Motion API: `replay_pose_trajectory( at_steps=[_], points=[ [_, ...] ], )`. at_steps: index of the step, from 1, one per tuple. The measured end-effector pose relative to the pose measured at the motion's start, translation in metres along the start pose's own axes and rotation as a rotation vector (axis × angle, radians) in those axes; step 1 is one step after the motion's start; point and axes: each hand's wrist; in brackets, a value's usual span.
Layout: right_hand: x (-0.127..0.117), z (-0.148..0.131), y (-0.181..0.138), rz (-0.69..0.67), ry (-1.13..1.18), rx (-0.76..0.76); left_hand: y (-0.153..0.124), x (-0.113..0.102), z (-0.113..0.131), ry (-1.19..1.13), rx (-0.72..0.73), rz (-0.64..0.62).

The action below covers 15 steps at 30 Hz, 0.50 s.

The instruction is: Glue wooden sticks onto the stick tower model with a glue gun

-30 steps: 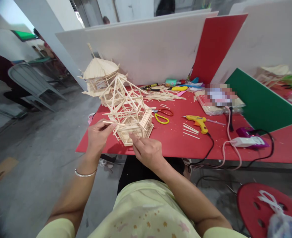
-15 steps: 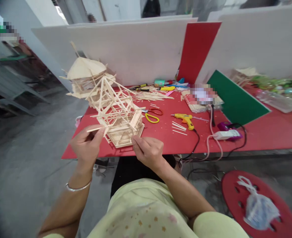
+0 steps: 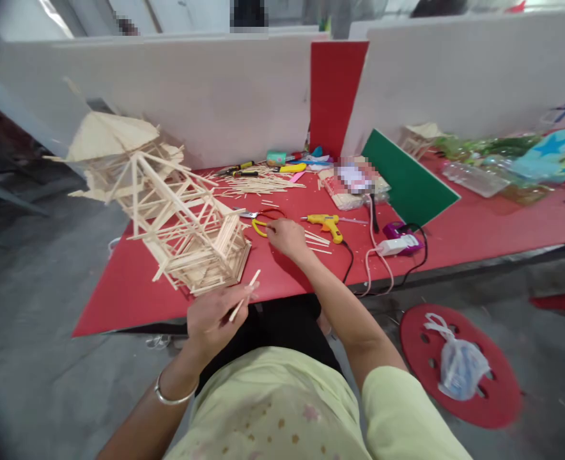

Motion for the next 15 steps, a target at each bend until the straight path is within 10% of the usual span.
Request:
replay_pose_trajectory(
  at_steps=[10,15],
  points=[
    [-0.019,0.048,0.024,-0.097,0.074,-0.08,0.012,0.035,-0.017,-0.355,-0.036,-0.425],
    [-0.021,0.059,0.043,-0.141,0.081,-0.151,0.012,0.06,-0.021,-0.816,-0.539,-0.192]
  ],
)
Point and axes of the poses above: each hand's wrist, its own y-axis towards the middle knuckle, its own x-axis out of the palm, z = x × y, and after that the axes turned 3 degrees about x, right-handed
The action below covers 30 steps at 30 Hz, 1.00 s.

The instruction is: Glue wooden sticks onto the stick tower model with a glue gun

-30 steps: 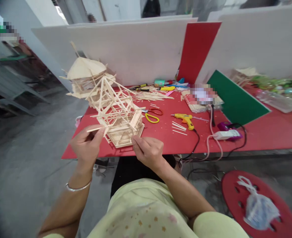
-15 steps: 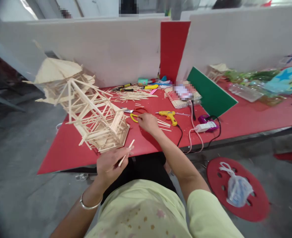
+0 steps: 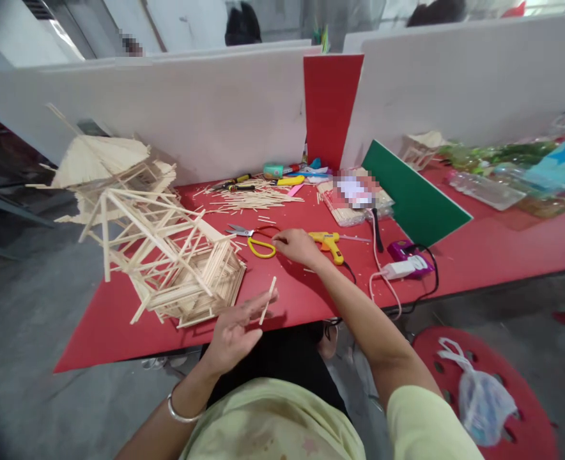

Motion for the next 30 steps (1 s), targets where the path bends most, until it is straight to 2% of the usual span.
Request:
replay_pose_trajectory(
  at_steps=[3,5,7,11,15,18,20,23,27,30],
  points=[
    [-0.004,0.004,0.035,-0.012,-0.043,-0.038,0.018,0.014,-0.017,-0.273,-0.296,0.359],
    [-0.006,0.006,0.074,-0.013,-0.084,-0.063,0.032,0.023,-0.029,-0.376,-0.437,0.484],
    [-0.008,0.007,0.121,-0.006,-0.13,-0.086,0.045,0.032,-0.04,-0.485,-0.51,0.524],
    [-0.002,0.004,0.225,0.009,-0.224,-0.16,0.059,0.047,-0.06,-0.579,-0.537,0.568],
    [0.02,-0.003,0.316,-0.05,-0.316,-0.272,0.064,0.053,-0.082,-0.436,-0.569,0.584],
    [0.044,-0.006,0.364,-0.119,-0.387,-0.282,0.071,0.047,-0.092,-0.269,-0.523,0.601],
    [0.058,-0.006,0.383,-0.144,-0.428,-0.263,0.077,0.041,-0.093,-0.221,-0.486,0.648],
    [0.07,-0.005,0.396,-0.142,-0.465,-0.241,0.085,0.036,-0.086,-0.297,-0.447,0.738],
    [0.069,-0.008,0.385,-0.09,-0.439,-0.237,0.1,0.038,-0.075,-0.427,-0.443,0.738],
    [0.063,-0.011,0.368,-0.025,-0.365,-0.23,0.118,0.043,-0.074,-0.495,-0.402,0.796]
  ],
)
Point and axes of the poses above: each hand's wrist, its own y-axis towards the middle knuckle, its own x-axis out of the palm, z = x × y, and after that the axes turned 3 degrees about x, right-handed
